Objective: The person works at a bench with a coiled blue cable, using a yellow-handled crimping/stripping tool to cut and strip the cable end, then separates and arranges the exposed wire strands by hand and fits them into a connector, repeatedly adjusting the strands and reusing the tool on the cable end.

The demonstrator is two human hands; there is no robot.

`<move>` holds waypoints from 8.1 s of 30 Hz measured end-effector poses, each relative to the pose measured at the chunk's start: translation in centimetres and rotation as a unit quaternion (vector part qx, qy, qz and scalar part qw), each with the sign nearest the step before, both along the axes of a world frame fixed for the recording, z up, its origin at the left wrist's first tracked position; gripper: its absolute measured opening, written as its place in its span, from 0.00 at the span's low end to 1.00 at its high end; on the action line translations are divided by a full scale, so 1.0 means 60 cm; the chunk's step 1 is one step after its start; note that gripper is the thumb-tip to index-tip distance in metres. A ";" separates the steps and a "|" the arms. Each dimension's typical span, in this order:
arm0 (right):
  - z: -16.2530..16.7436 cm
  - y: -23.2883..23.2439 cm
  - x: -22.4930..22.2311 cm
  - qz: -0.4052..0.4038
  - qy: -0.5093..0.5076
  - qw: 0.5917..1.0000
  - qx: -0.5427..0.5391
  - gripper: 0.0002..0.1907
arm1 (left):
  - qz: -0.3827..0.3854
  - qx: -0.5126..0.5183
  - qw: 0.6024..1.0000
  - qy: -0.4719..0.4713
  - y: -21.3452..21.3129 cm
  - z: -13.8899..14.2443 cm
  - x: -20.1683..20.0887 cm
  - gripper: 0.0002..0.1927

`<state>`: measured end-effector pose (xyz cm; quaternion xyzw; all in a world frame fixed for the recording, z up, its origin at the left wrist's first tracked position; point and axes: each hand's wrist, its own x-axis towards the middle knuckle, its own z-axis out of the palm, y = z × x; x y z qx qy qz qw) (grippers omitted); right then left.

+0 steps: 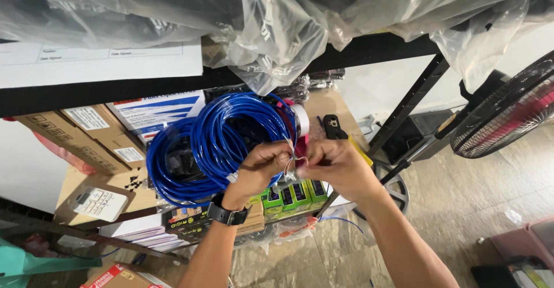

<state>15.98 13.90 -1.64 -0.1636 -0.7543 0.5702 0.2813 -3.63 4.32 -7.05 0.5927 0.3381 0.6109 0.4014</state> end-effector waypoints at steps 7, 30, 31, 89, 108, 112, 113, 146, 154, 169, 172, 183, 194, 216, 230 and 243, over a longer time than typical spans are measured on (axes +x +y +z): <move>-0.009 -0.008 0.011 -0.242 0.094 0.963 0.068 0.08 | -0.004 0.035 0.999 -0.018 0.002 -0.006 0.004 0.19; -0.059 -0.038 0.001 -0.009 0.235 0.930 -0.283 0.04 | -0.063 0.030 0.993 -0.098 -0.005 -0.006 0.011 0.12; -0.058 -0.040 0.001 -0.039 0.221 0.937 -0.267 0.04 | -0.062 0.037 0.993 -0.089 -0.005 -0.005 0.011 0.11; -0.066 0.019 -0.036 -0.072 0.161 0.945 -0.274 0.01 | 0.016 0.092 0.990 -0.104 -0.008 0.007 0.005 0.06; -0.001 -0.013 -0.027 -0.048 -0.015 0.997 -0.054 0.04 | 0.021 0.023 0.999 -0.031 0.010 -0.025 0.002 0.04; -0.030 0.015 -0.036 0.035 0.113 0.936 -0.331 0.05 | 0.024 0.019 1.000 0.000 0.005 -0.038 0.003 0.05; -0.038 0.022 -0.043 0.006 0.113 0.938 -0.327 0.06 | 0.030 0.027 0.999 0.019 0.005 -0.037 -0.004 0.05; -0.101 -0.188 -0.064 -0.176 0.060 0.982 -0.041 0.12 | 0.366 0.236 0.797 0.418 -0.223 0.108 0.007 0.06; -0.111 -0.185 -0.060 -0.134 0.082 0.979 0.127 0.12 | -0.006 -0.232 0.972 -0.028 -0.194 0.045 -0.006 0.05; -0.110 -0.216 -0.066 -0.195 0.047 0.980 -0.018 0.18 | 0.202 0.065 0.942 0.259 -0.247 0.123 -0.003 0.13; -0.107 -0.224 -0.070 -0.172 0.069 0.981 -0.051 0.23 | 0.248 0.130 0.890 0.360 -0.262 0.148 -0.001 0.11; -0.129 -0.234 -0.084 -0.228 0.111 0.967 0.011 0.08 | 0.078 -0.249 0.929 -0.264 -0.210 0.006 -0.024 0.10; -0.132 -0.227 -0.091 -0.191 0.197 0.960 -0.057 0.14 | -0.089 -0.295 0.817 -0.488 -0.215 -0.012 0.021 0.07; -0.134 -0.231 -0.083 -0.205 0.139 0.968 0.048 0.09 | 0.250 -0.241 0.914 0.207 -0.225 0.095 0.002 0.12; -0.158 -0.210 -0.051 -0.148 0.150 0.977 -0.013 0.08 | 0.145 -0.121 0.936 0.297 -0.196 0.156 -0.005 0.12; -0.065 -0.180 -0.011 -0.168 0.083 0.979 -0.079 0.10 | 0.109 -0.242 0.946 0.188 -0.174 0.142 0.002 0.13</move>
